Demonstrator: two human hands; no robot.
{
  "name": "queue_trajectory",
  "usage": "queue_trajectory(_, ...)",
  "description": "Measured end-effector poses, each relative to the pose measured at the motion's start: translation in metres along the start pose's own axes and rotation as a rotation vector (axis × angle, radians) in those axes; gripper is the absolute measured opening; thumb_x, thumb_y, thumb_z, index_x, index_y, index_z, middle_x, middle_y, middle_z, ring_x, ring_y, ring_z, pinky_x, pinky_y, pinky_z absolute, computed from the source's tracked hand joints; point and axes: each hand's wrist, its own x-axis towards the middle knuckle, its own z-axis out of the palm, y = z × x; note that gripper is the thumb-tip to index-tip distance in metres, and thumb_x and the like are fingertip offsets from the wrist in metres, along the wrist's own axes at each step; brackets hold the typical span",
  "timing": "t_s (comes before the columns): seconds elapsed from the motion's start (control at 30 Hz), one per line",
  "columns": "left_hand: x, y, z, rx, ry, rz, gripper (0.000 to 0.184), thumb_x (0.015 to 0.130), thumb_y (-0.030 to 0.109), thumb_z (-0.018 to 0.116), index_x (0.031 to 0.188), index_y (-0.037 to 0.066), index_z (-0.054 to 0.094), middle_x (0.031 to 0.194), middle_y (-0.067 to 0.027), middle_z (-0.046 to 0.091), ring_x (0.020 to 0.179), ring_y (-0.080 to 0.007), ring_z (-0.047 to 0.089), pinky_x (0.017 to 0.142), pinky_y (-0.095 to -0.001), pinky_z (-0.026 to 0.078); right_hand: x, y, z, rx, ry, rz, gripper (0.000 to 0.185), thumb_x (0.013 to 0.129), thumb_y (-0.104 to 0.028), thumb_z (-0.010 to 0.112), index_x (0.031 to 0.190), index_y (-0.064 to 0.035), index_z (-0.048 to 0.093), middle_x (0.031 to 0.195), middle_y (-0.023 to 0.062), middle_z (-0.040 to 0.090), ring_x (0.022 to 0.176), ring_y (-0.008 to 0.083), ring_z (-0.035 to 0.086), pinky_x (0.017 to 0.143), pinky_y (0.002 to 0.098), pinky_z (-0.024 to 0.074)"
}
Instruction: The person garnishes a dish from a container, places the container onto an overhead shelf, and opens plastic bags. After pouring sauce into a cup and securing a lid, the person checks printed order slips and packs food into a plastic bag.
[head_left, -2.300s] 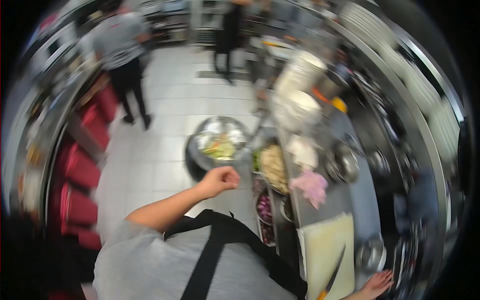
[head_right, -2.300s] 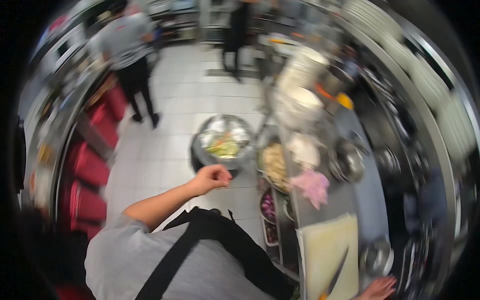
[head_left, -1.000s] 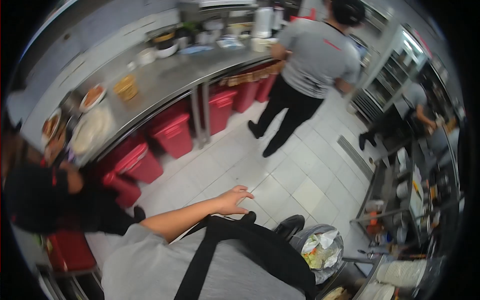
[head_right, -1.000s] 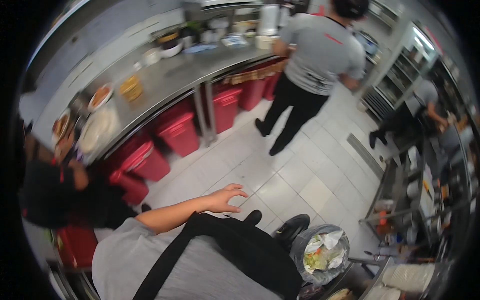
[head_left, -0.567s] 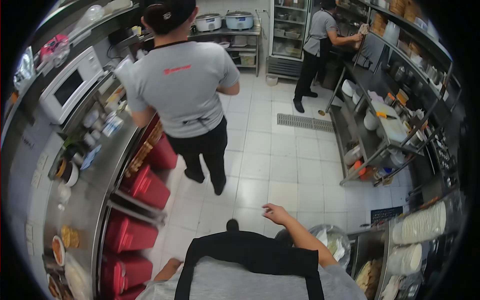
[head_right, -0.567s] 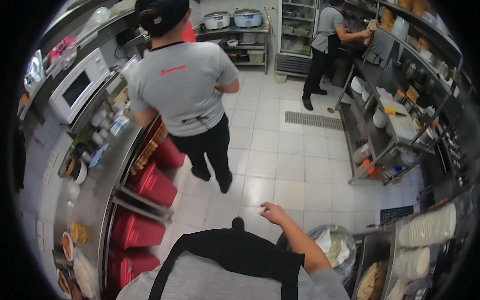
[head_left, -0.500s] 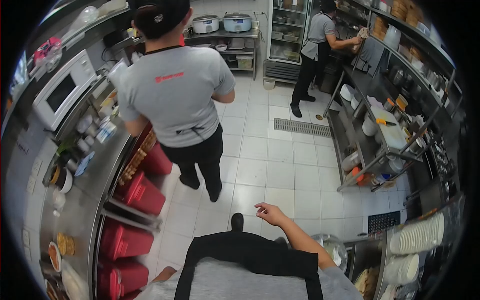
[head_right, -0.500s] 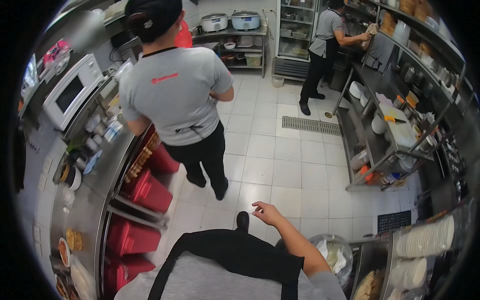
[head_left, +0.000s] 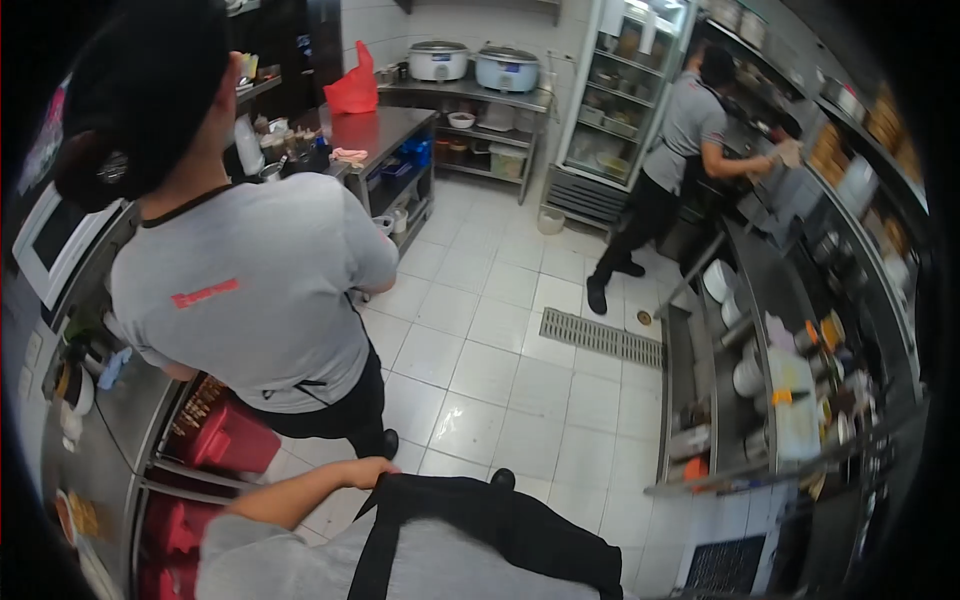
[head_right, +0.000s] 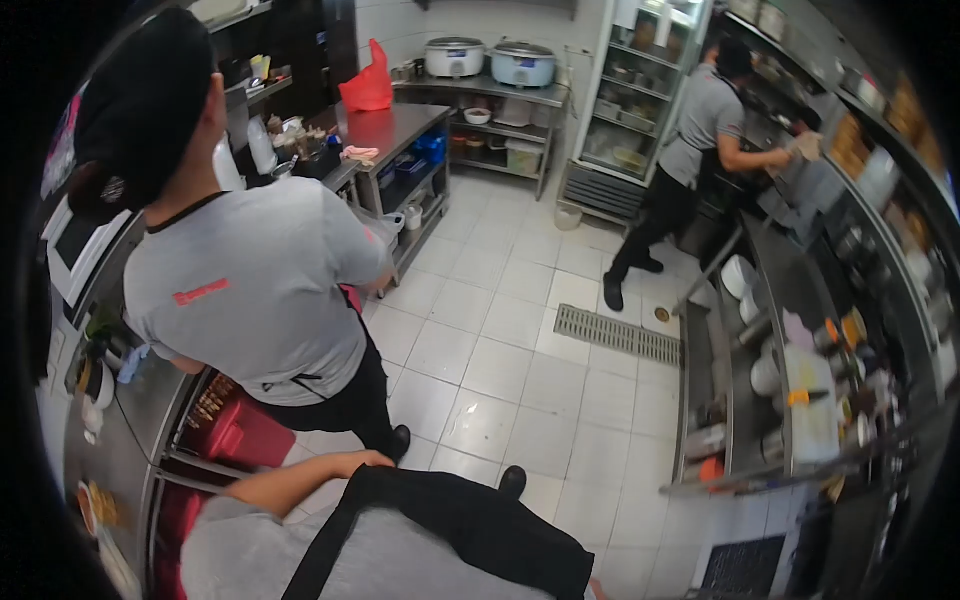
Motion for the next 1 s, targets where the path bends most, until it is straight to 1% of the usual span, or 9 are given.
queue_trajectory(0.03, -0.004, 0.023, -0.011, 0.024, -0.089, -0.161, 0.018, 0.074, 0.007, 0.065, 0.090, -0.001, 0.061, 0.081, -0.0060, 0.065, 0.071, -0.0139, 0.058, 0.068, -0.0294, 0.048, 0.011, -0.003, -0.020, 0.032, 0.006, 0.015, 0.031, 0.080, -0.034, 0.052, 0.084, -0.0059, 0.064, 0.081, 0.0130, 0.062, 0.074, 0.0270, 0.057, 0.065, 0.0374, 0.0457)
queue_trajectory(0.17, -0.029, 0.081, -0.001, -0.914, -0.477, -0.458, 0.038, 0.075, 0.008, 0.068, 0.110, -0.003, 0.057, 0.089, -0.0053, 0.065, 0.081, -0.0184, 0.061, 0.074, -0.0345, 0.049, 0.081, -0.033, -0.122, 0.086, 0.031, -0.003, 0.023, 0.080, -0.026, 0.051, 0.079, -0.0053, 0.063, 0.073, 0.0113, 0.061, 0.064, 0.0226, 0.056, 0.056, 0.0341, 0.0452)
queue_trajectory(0.23, -0.064, 0.005, 0.071, -0.820, -0.184, -0.526, 0.034, 0.079, 0.013, 0.062, 0.110, -0.001, 0.059, 0.101, -0.0050, 0.063, 0.092, -0.0168, 0.055, 0.087, -0.0308, 0.041, 0.127, -0.062, -0.182, 0.091, 0.055, -0.047, 0.020, 0.080, -0.022, 0.051, 0.077, -0.0050, 0.062, 0.070, 0.0105, 0.060, 0.058, 0.0204, 0.056, 0.051, 0.0325, 0.0449)
queue_trajectory(0.37, -0.032, -0.037, 0.157, -0.583, 0.196, -0.872, 0.031, 0.080, 0.014, 0.062, 0.108, 0.000, 0.059, 0.099, -0.0050, 0.064, 0.090, -0.0165, 0.055, 0.085, -0.0304, 0.042, 0.220, -0.184, -0.317, 0.218, 0.155, -0.165, 0.016, 0.080, -0.013, 0.051, 0.072, -0.0044, 0.061, 0.062, 0.0087, 0.059, 0.048, 0.0159, 0.055, 0.041, 0.0293, 0.0444)
queue_trajectory(0.5, 0.038, -0.057, 0.132, -0.612, 0.348, -0.935, 0.029, 0.080, 0.015, 0.061, 0.106, 0.000, 0.060, 0.097, -0.0051, 0.064, 0.089, -0.0162, 0.056, 0.084, -0.0300, 0.042, 0.303, -0.375, -0.418, 0.348, 0.133, -0.430, 0.026, 0.083, -0.019, 0.055, 0.107, -0.0079, 0.054, 0.079, 0.0045, 0.060, 0.056, 0.0143, 0.054, 0.046, 0.0281, 0.0439)
queue_trajectory(0.7, 0.152, -0.110, -0.032, -0.508, 0.395, -0.866, 0.026, 0.081, 0.016, 0.060, 0.102, 0.001, 0.060, 0.094, -0.0053, 0.064, 0.086, -0.0158, 0.056, 0.081, -0.0294, 0.043, 0.319, -0.567, -0.486, 0.385, -0.052, -0.785, 0.029, 0.083, -0.020, 0.058, 0.109, -0.0091, 0.055, 0.083, 0.0024, 0.060, 0.068, 0.0140, 0.057, 0.055, 0.0290, 0.0461)
queue_trajectory(0.83, 0.229, -0.098, -0.219, -0.367, 0.503, -0.656, 0.024, 0.082, 0.017, 0.060, 0.100, 0.001, 0.060, 0.092, -0.0053, 0.064, 0.085, -0.0156, 0.057, 0.079, -0.0290, 0.044, 0.385, -0.551, -0.491, 0.285, -0.006, -0.567, 0.030, 0.079, -0.016, 0.064, 0.107, -0.0058, 0.058, 0.075, 0.0049, 0.060, 0.059, 0.0117, 0.057, 0.046, 0.0252, 0.0443)
queue_trajectory(0.9, 0.262, -0.075, -0.304, -0.340, 0.610, -0.542, 0.023, 0.082, 0.018, 0.060, 0.099, 0.001, 0.060, 0.091, -0.0054, 0.064, 0.084, -0.0154, 0.057, 0.079, -0.0288, 0.044, 0.398, -0.515, -0.501, 0.211, 0.040, -0.422, 0.037, 0.084, -0.028, 0.057, 0.115, -0.0072, 0.053, 0.089, 0.0077, 0.063, 0.079, 0.0218, 0.061, 0.069, 0.0325, 0.0489)
queue_trajectory(1.0, 0.299, -0.055, -0.396, -0.326, 0.736, -0.440, 0.022, 0.083, 0.018, 0.059, 0.097, 0.001, 0.061, 0.089, -0.0054, 0.064, 0.083, -0.0152, 0.057, 0.077, -0.0286, 0.044, 0.436, -0.501, -0.514, -0.005, -0.016, -0.301, 0.032, 0.084, -0.026, 0.056, 0.110, -0.0067, 0.054, 0.085, 0.0073, 0.062, 0.073, 0.0205, 0.059, 0.063, 0.0317, 0.0472)
